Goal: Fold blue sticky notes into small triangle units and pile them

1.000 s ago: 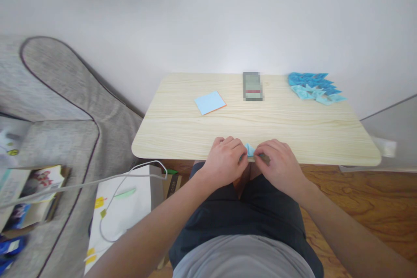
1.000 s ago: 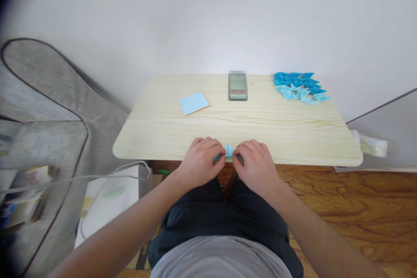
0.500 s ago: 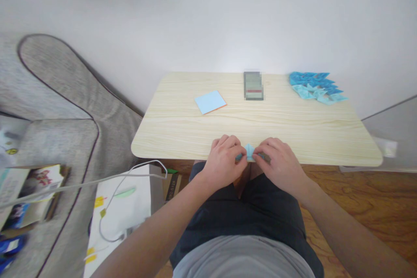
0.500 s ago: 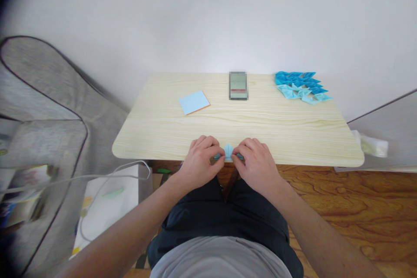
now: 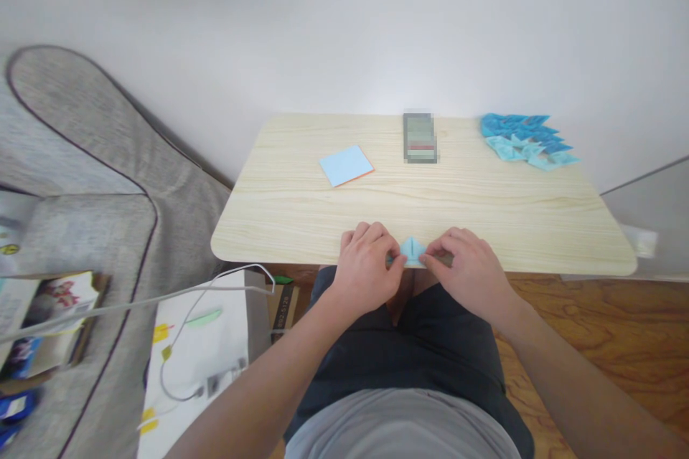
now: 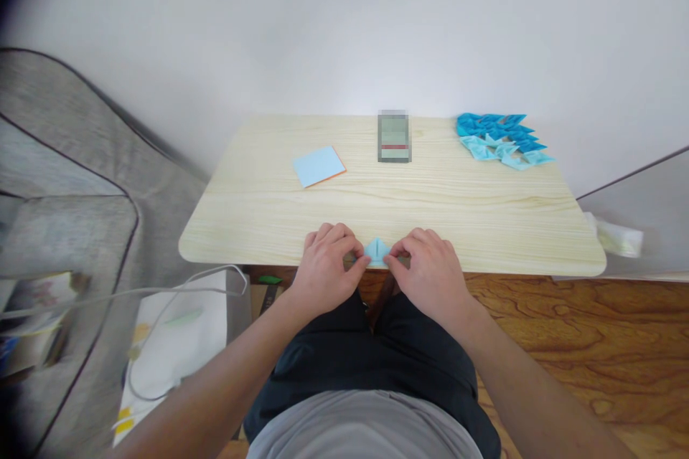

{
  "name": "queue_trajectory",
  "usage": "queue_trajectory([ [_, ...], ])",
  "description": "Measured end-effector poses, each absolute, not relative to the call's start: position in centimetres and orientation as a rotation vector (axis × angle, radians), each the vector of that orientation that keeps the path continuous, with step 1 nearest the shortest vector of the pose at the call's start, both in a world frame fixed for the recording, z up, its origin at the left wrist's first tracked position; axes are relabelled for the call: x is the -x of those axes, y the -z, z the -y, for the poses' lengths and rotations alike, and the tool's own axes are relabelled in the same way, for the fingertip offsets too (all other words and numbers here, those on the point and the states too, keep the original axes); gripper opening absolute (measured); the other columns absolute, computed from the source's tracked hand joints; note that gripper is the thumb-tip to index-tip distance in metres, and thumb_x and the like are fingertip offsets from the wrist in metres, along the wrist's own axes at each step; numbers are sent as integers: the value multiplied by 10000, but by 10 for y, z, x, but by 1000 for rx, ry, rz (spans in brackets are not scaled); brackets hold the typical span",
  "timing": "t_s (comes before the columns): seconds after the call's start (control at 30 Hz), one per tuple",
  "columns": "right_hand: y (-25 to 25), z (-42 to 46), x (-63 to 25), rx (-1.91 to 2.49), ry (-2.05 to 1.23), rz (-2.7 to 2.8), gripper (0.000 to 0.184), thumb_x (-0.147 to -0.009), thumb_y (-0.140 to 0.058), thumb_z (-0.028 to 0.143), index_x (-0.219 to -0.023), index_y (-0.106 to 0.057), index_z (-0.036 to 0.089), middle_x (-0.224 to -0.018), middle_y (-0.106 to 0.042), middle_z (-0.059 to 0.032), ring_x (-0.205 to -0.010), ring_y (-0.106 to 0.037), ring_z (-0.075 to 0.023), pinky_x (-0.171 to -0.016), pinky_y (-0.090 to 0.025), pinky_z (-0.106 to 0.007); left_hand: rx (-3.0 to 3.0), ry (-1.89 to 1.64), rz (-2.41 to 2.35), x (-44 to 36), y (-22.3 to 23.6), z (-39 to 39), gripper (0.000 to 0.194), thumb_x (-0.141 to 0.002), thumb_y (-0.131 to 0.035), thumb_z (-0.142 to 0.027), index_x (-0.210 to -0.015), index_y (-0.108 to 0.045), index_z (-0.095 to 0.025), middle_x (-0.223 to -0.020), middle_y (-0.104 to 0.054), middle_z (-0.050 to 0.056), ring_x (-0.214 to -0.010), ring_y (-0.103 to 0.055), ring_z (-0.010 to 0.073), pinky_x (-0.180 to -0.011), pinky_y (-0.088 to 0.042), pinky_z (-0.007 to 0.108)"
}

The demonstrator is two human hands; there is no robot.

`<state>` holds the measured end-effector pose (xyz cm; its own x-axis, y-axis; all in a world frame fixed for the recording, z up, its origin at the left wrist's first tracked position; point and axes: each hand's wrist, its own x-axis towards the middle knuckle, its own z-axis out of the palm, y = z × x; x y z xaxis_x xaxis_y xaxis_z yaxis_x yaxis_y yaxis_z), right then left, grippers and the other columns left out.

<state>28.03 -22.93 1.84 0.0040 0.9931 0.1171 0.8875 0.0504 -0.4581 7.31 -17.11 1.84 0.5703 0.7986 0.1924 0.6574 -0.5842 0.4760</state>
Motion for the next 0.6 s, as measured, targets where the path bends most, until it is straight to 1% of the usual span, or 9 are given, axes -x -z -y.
queue_trajectory([
  [0.17,-28,224,-280,1968,-416,1974,139,-908,-700,333,-788,-706,263,-876,-690,-32,-892,-620,-245,-781,-434,-388,-2486,-498,-1223,-73,-20,170,178,-910,-686,-359,-812,-613,-230,-972,-640,60,-1016,-537,283,-842,-383,469],
  [0.33,-35,220,-281,2027,-476,2013,139,-916,-673,326,-799,-711,261,-884,-685,-23,-899,-622,-233,-782,-416,-373,-2508,-388,-1240,-73,-28,168,172,-935,-652,-360,-828,-613,-231,-989,-648,47,-1030,-545,268,-845,-375,447],
  [0.47,-35,222,-284,2080,-471,1970,148,-889,-708,373,-792,-718,261,-887,-687,-23,-909,-620,-238,-771,-408,-365,-2519,-359,-1261,-74,-29,166,186,-928,-662,-361,-810,-609,-229,-978,-646,42,-1030,-551,264,-838,-370,441],
  [0.6,-31,225,-289,2090,-488,1940,123,-898,-695,356,-810,-734,280,-894,-691,-17,-923,-617,-238,-777,-413,-360,-2518,-363,-1270,-73,-28,165,228,-918,-680,-385,-777,-602,-224,-961,-645,48,-1024,-552,270,-845,-365,449],
])
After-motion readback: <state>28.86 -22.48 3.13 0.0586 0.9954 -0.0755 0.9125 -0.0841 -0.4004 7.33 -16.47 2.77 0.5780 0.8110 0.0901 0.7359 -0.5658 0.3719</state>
